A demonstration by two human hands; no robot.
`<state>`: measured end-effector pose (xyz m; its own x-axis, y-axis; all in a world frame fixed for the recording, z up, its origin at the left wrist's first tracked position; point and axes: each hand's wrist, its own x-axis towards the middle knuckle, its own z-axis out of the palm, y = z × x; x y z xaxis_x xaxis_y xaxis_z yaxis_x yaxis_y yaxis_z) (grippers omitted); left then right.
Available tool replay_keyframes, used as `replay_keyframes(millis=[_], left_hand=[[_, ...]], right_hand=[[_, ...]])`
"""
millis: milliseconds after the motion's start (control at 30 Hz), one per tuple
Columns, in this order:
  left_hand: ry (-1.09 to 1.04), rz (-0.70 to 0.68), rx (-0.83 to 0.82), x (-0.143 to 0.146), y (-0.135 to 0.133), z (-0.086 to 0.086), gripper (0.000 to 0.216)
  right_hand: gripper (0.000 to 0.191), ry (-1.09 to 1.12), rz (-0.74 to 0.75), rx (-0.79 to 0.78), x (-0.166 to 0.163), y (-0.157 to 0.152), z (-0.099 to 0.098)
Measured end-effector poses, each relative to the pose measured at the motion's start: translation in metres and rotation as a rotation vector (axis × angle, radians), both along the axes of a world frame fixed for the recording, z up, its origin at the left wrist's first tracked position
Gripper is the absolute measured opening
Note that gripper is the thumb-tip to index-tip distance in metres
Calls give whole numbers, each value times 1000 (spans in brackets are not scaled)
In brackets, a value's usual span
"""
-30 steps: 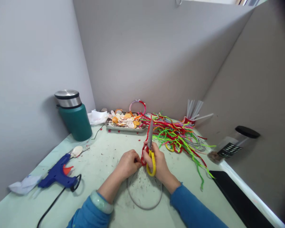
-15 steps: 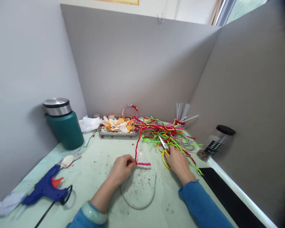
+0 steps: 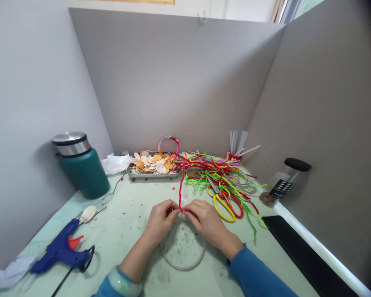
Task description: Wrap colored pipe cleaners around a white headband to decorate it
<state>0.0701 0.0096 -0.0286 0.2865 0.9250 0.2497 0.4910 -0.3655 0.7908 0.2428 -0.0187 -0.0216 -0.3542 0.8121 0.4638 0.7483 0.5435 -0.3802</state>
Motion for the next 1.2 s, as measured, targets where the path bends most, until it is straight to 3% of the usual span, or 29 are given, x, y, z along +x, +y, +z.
replay_keyframes(millis=[267, 467, 733, 833, 967, 1200], left_hand=[[-113, -52, -221, 1, 6, -11, 17], [-286, -114, -327, 3, 5, -6, 22], [-306, -173, -365, 5, 0, -1, 22], [-273, -210, -364, 6, 0, -2, 23], [-231, -214, -348, 7, 0, -4, 23], [-121, -241, -327, 8, -5, 0, 22]], right_hand=[[16, 48, -17, 13, -3, 2, -12], [18, 157, 30, -26, -4, 2, -13], [19, 661, 68, -447, 1, 13, -9], [19, 744, 68, -508, 1, 17, -16], [19, 668, -17, -479, 2, 18, -22], [14, 480, 124, -393, 11, 14, -8]])
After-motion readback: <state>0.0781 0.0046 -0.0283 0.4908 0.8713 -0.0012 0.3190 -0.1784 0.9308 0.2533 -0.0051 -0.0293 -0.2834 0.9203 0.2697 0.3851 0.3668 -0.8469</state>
